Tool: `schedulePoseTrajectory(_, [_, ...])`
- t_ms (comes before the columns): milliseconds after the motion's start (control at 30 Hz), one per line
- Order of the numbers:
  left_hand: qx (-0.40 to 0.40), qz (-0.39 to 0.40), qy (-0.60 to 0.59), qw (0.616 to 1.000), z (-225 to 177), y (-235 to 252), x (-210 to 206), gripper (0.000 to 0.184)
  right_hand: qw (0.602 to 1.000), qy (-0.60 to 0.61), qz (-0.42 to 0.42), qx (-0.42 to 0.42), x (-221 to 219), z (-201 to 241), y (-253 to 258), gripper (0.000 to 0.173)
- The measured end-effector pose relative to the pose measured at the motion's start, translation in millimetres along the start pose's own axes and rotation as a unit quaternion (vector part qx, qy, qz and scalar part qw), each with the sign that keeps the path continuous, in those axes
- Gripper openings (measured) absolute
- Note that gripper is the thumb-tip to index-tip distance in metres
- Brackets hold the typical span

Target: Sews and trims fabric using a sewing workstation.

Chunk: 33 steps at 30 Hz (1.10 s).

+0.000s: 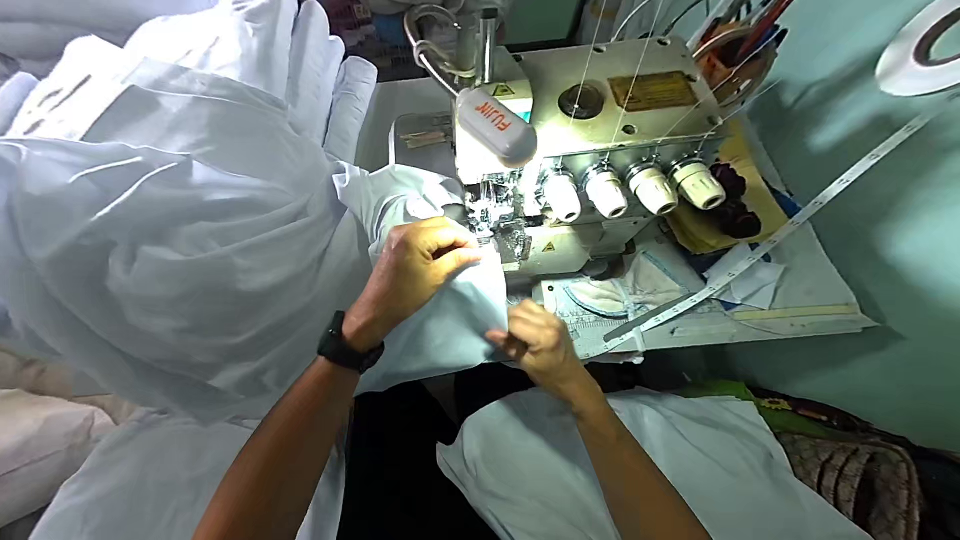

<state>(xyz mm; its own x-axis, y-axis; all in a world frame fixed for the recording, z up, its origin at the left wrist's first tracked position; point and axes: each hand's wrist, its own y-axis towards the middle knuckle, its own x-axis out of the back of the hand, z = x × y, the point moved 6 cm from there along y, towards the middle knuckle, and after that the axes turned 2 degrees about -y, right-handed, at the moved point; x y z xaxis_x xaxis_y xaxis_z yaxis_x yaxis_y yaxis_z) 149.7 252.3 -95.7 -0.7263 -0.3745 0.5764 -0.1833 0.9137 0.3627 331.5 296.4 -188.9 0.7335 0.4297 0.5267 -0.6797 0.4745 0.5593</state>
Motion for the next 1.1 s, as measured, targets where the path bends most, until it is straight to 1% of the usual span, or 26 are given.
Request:
schedulePoseTrajectory(33, [0.004,0.005,0.009,1.000,0,-2,2,0.009,0.999,0.034,0.011,0.017,-3,7,-6,0.037])
schedulePoseTrajectory(100, [0.017,0.012,0.029,0.999,-2,-5,5,0.009,0.996,0.086,0.018,0.022,-5,20,-21,0.035])
schedulePoseTrajectory(200, [0.053,0.026,0.046,0.997,-2,-4,6,0.009,0.994,0.107,0.018,0.009,-6,29,-40,0.030])
schedulePoseTrajectory(267, [0.079,0.007,0.048,0.996,-2,-3,6,0.008,0.992,0.124,0.019,-0.008,-5,31,-45,0.028])
schedulePoseTrajectory(333, [0.078,-0.026,0.069,0.994,-9,-6,4,0.007,0.985,0.168,0.000,-0.038,-4,30,-47,0.028])
schedulePoseTrajectory(400, [0.043,-0.040,0.145,0.988,-25,-15,-3,0.005,0.968,0.236,-0.013,-0.085,-4,30,-48,0.032])
schedulePoseTrajectory(433, [0.014,-0.047,0.205,0.978,-32,-22,-11,0.011,0.956,0.272,-0.010,-0.111,-4,30,-50,0.033])
schedulePoseTrajectory(500, [-0.034,-0.072,0.339,0.938,-42,-40,-33,0.022,0.933,0.322,-0.003,-0.163,-6,30,-53,0.033])
schedulePoseTrajectory(533, [-0.036,-0.083,0.383,0.919,-43,-47,-43,0.026,0.921,0.336,-0.008,-0.196,-7,29,-53,0.031])
schedulePoseTrajectory(567, [-0.033,-0.087,0.398,0.913,-40,-50,-47,0.029,0.911,0.342,-0.018,-0.229,-7,29,-52,0.027])
schedulePoseTrajectory(633, [-0.025,-0.074,0.356,0.931,-32,-46,-45,0.032,0.898,0.343,-0.041,-0.272,-7,31,-46,0.020])
schedulePoseTrajectory(733, [-0.019,-0.041,0.282,0.958,-22,-34,-32,0.032,0.903,0.338,-0.042,-0.261,-5,42,-31,0.016])
schedulePoseTrajectory(833, [-0.010,0.010,0.237,0.971,-12,-21,-20,0.033,0.907,0.324,-0.060,-0.264,-8,40,-21,0.018])
schedulePoseTrajectory(900, [0.003,0.037,0.204,0.978,-5,-9,-10,0.033,0.893,0.339,-0.090,-0.281,-12,34,-13,0.021])
schedulePoseTrajectory(967, [0.014,0.048,0.192,0.980,-1,-6,-2,0.038,0.862,0.383,-0.131,-0.305,-14,31,-3,0.023])
schedulePoseTrajectory(1000, [0.000,0.035,0.191,0.981,-4,-12,-1,0.043,0.845,0.407,-0.148,-0.315,-14,32,2,0.024])
schedulePoseTrajectory(1067, [-0.100,-0.047,0.184,0.977,-19,-41,-8,0.057,0.816,0.453,-0.160,-0.320,-10,39,14,0.025])
schedulePoseTrajectory(1100, [-0.134,-0.082,0.186,0.970,-21,-61,-18,0.062,0.804,0.477,-0.161,-0.316,-7,43,19,0.025])
